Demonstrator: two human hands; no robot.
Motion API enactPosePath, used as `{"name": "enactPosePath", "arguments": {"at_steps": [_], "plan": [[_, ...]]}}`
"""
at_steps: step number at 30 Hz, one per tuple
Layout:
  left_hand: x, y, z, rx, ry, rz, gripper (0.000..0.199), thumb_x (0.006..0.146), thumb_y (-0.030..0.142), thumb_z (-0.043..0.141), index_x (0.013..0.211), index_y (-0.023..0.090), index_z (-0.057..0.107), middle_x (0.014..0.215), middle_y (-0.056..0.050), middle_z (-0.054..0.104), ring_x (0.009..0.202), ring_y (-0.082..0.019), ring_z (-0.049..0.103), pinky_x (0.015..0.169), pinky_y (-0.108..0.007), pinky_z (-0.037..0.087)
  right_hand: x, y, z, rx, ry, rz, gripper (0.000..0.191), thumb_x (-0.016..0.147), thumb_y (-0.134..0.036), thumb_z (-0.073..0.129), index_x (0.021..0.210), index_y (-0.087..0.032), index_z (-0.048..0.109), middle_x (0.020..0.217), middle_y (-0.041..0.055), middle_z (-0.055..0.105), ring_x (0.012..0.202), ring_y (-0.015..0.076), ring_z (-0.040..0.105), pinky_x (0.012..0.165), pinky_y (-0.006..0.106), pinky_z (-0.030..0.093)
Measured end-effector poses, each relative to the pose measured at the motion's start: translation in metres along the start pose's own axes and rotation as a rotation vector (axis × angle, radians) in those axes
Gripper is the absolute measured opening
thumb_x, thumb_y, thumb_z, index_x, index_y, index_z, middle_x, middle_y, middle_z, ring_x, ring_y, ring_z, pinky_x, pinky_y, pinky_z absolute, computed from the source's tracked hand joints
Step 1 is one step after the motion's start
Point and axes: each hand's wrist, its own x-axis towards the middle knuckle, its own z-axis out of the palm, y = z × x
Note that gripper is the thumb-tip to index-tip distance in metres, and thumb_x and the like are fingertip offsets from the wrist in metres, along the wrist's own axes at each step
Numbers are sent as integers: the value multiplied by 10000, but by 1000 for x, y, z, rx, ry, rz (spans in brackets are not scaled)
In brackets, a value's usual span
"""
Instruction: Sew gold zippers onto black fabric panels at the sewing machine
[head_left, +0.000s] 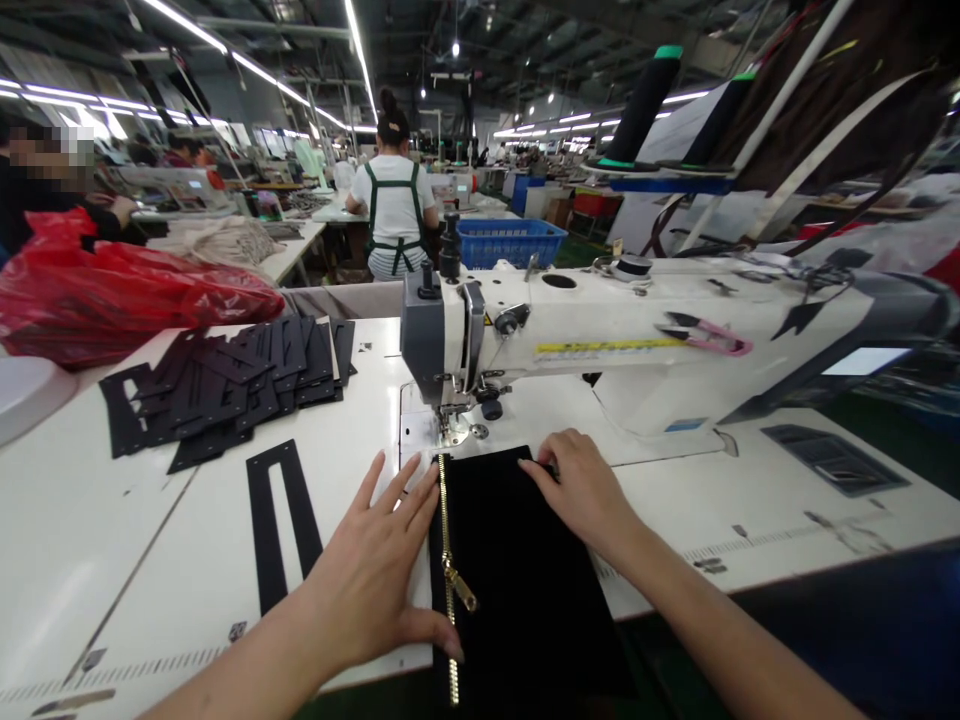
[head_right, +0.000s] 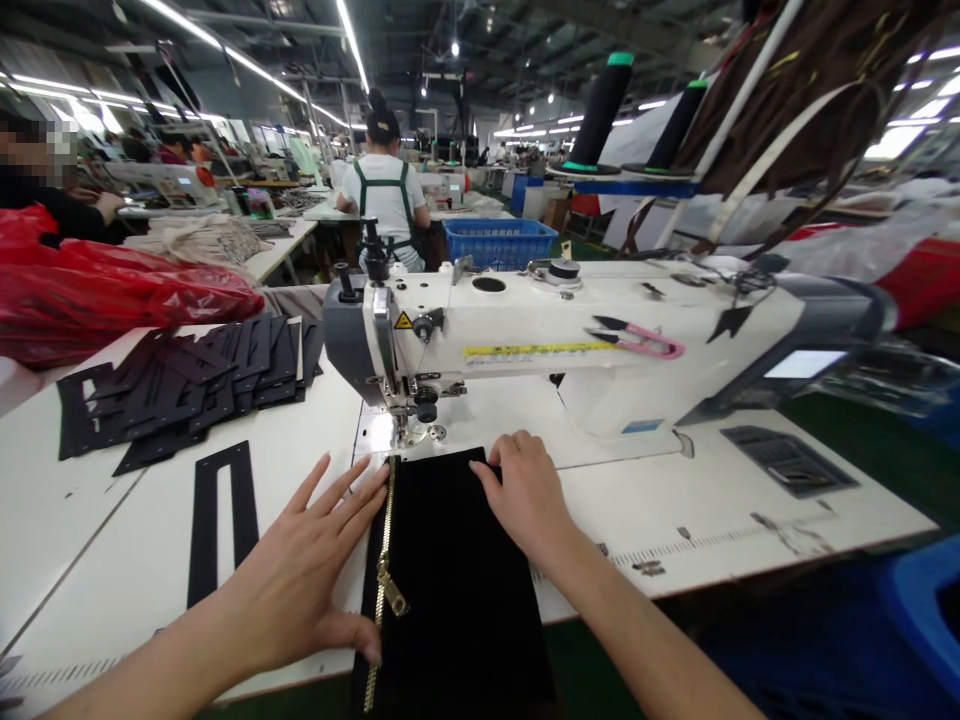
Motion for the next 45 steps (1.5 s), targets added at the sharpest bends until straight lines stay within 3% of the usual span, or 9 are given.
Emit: {"name": "enactPosePath", "arguments": {"at_steps": [6,11,18,28,32,36,38,41,45], "plan": [[3,0,3,-29,-32,-37,1110,595,864,330,1365,65,285,1396,-196,321,1311,-330,243,1095,-503,-1,14,6,-2,120,-92,64,218,756,-371,592,813,-165,551,626,9,560,564,173,547,543,280,431],[9,-4,5,-27,-30,-18,1095,613,851,337,1373,66,265,1439,-181,224,1334,-349,143,1086,-520,-1,19,3,-11,193,-78,27,168,819,-342,502,740,-197,534,719,11,606,646,160,583,598,254,432],[21,-8,10,-21,-36,-69,1082,644,836,311,1374,39,248,1434,-190,216,1327,-364,157,1074,-545,-6,31,-11,11,-372,-59,51,187,926,-281,395,943,-141,519,595,44,610,531,218,599,445,256,280],[26,-10,14,-44,-47,-61,1159,599,877,271,1394,39,171,1454,-189,149,1342,-356,73,1073,-536,-14,-1,-8,-3,-306,77,-32,484,921,-369,392,1352,-162,320,878,72,641,634,202,604,490,270,385],[28,-8,12,-61,-70,-70,1188,584,889,249,1384,14,189,1445,-215,146,1335,-380,71,1062,-559,-4,-19,3,-2,-345,-49,-167,372,893,-183,376,1228,-243,527,743,31,615,504,167,533,470,283,367],[31,-6,10,-73,-100,-77,1202,580,889,261,1377,-8,191,1438,-234,141,1332,-393,57,1051,-585,4,-14,-8,-13,-444,-9,-205,336,844,-118,424,1131,-147,595,895,137,596,728,265,543,603,376,394],[31,-5,8,-72,-130,-83,1206,582,887,271,1379,-14,172,1441,-237,105,1332,-395,36,1047,-592,8,-15,-26,-18,-295,31,-263,221,854,-182,464,996,-144,631,982,152,566,857,283,511,701,405,389],[32,-4,6,-68,-181,-96,1235,563,895,278,1377,-27,155,1442,-244,59,1330,-400,5,1044,-596,13,-25,-54,-17,56,-130,-334,118,791,-272,600,848,-169,605,911,85,564,838,230,498,732,362,385],[31,-4,5,-75,-194,-96,1272,527,902,314,1378,-26,138,1443,-246,46,1328,-404,-1,1041,-602,25,-39,-72,-9,169,-284,-372,165,765,-163,593,928,-145,576,838,53,581,768,196,500,701,331,377]]}}
